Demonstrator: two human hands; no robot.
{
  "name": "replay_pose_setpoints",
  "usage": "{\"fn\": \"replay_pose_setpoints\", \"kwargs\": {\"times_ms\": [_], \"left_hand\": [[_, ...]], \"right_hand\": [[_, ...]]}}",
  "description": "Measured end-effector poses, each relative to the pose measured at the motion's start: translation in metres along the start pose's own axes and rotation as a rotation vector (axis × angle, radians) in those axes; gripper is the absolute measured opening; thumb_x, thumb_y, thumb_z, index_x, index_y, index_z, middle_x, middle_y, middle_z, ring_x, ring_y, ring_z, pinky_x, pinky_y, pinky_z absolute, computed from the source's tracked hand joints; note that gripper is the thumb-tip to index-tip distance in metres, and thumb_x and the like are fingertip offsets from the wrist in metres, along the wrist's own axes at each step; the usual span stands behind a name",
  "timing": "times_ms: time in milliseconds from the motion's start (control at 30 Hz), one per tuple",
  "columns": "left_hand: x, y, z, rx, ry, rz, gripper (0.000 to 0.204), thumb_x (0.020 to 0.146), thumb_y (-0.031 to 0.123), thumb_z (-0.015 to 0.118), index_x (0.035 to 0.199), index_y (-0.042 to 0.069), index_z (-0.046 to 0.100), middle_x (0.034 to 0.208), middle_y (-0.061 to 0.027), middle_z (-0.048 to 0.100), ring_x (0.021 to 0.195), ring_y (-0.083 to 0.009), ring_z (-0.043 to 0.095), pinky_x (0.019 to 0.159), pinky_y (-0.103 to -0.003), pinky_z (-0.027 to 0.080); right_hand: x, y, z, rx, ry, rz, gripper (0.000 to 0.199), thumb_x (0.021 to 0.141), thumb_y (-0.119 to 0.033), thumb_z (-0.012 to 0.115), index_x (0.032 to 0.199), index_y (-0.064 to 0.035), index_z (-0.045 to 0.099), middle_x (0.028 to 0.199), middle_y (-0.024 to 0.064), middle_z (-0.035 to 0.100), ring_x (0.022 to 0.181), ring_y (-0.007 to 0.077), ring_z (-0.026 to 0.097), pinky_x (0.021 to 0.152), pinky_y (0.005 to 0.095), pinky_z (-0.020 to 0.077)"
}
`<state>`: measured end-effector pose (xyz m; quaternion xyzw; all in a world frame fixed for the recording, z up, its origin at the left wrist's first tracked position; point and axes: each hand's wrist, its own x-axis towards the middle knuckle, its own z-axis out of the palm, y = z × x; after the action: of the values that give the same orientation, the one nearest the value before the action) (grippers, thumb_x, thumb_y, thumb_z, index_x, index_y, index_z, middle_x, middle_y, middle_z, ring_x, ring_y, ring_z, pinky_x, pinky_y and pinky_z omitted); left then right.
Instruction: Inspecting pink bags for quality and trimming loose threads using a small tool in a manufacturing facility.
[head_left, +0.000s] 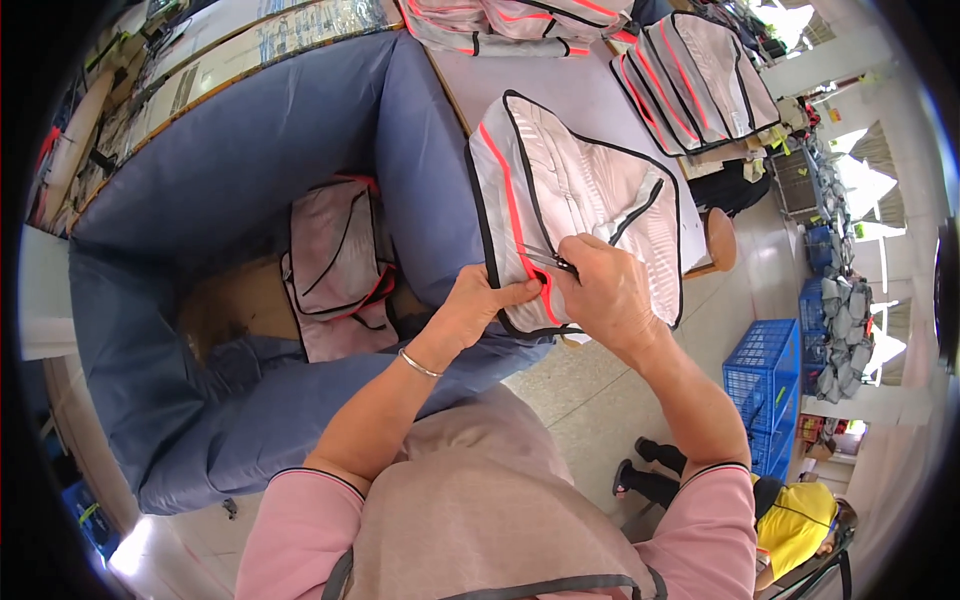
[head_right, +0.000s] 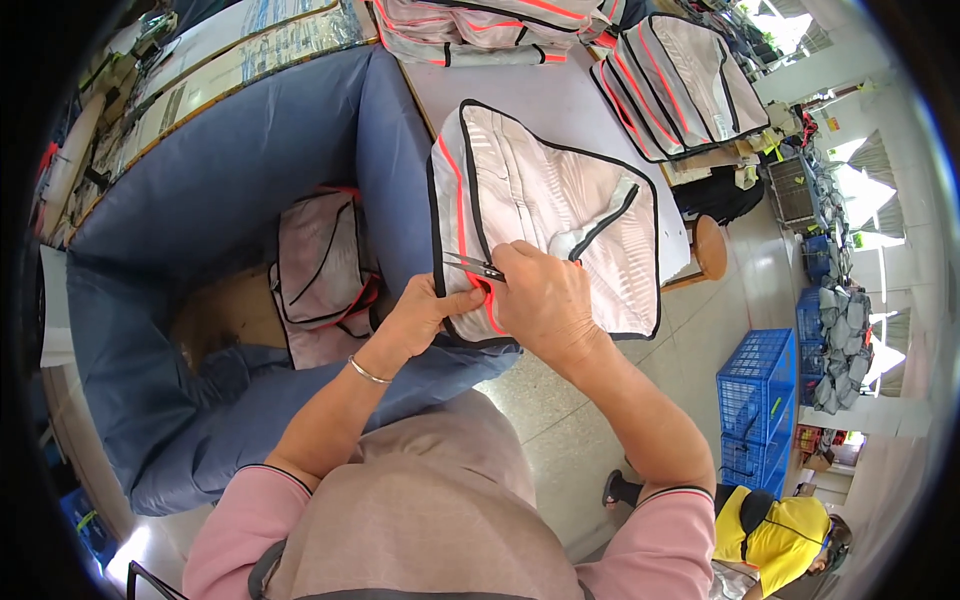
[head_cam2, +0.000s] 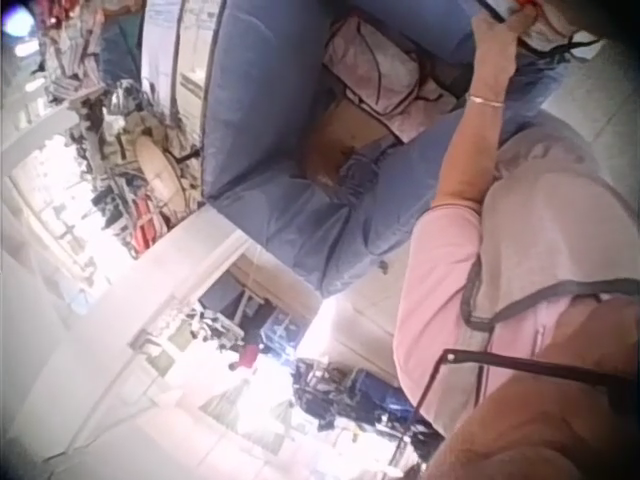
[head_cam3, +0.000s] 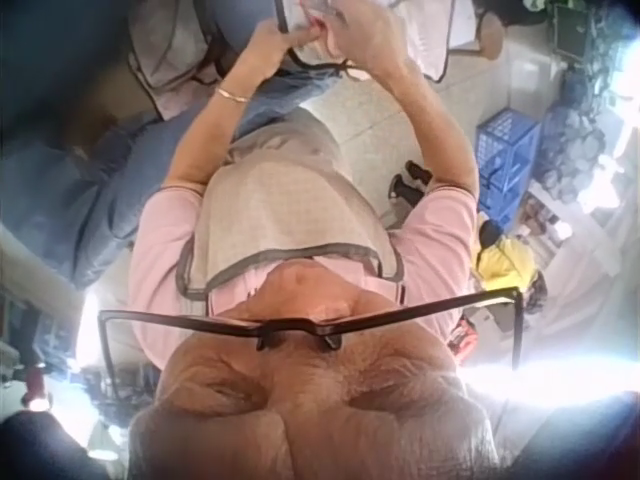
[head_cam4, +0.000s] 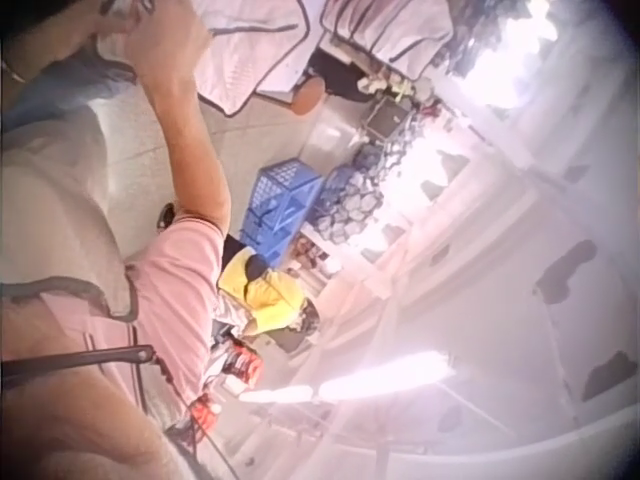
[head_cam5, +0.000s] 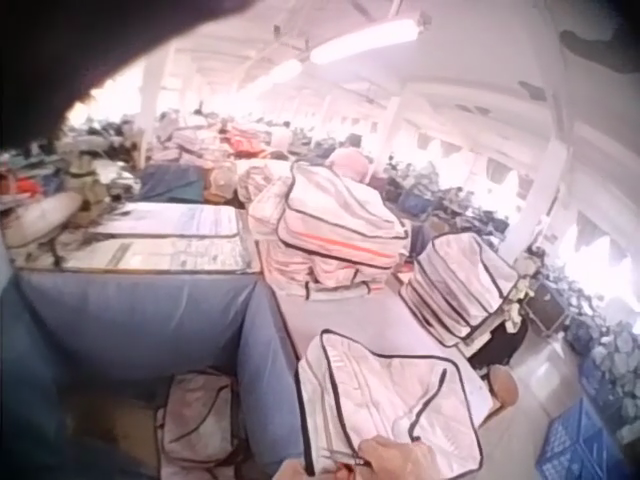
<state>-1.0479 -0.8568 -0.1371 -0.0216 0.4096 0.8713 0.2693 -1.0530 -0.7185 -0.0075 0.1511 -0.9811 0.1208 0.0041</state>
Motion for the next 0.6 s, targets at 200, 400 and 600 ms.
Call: {"fn": "replay_pose_setpoints", "kwargs": {"times_ms": [200, 400, 600], "left_hand": [[0.001, 0.012, 0.009, 0.074, 0.042, -0.094, 0.023, 0.077, 0.011, 0.072, 0.095, -0.003, 0.066, 0.085, -0.0054, 0.067, 0.07, -0.011, 0.062, 0.055, -0.025, 0.049], [-0.013, -0.026, -0.03, 0.244, 0.337, -0.128, 0.022, 0.076, 0.015, 0.072, 0.083, -0.005, 0.065, 0.07, -0.0045, 0.061, 0.052, -0.0108, 0.054, 0.043, -0.024, 0.043], [-0.052, -0.053, -0.07, 0.381, 0.331, -0.342, 0.034, 0.073, 0.016, 0.075, 0.097, -0.005, 0.062, 0.082, -0.0052, 0.061, 0.069, -0.012, 0.057, 0.057, -0.027, 0.047]], "right_hand": [[0.002, 0.013, -0.02, 0.075, 0.115, -0.037, 0.015, 0.074, -0.008, 0.067, 0.075, 0.001, 0.056, 0.071, 0.0175, 0.056, 0.067, 0.0371, 0.057, 0.058, 0.0394, 0.0439], [-0.001, 0.044, -0.042, 0.037, 0.31, 0.103, 0.014, 0.074, -0.011, 0.069, 0.072, -0.0017, 0.058, 0.068, 0.0171, 0.057, 0.062, 0.0343, 0.058, 0.054, 0.0381, 0.044], [-0.03, 0.048, -0.032, 0.262, 0.172, 0.251, 0.015, 0.075, -0.011, 0.071, 0.076, 0.0015, 0.062, 0.058, 0.0143, 0.054, 0.048, 0.0199, 0.05, 0.05, 0.0315, 0.0424]]}}
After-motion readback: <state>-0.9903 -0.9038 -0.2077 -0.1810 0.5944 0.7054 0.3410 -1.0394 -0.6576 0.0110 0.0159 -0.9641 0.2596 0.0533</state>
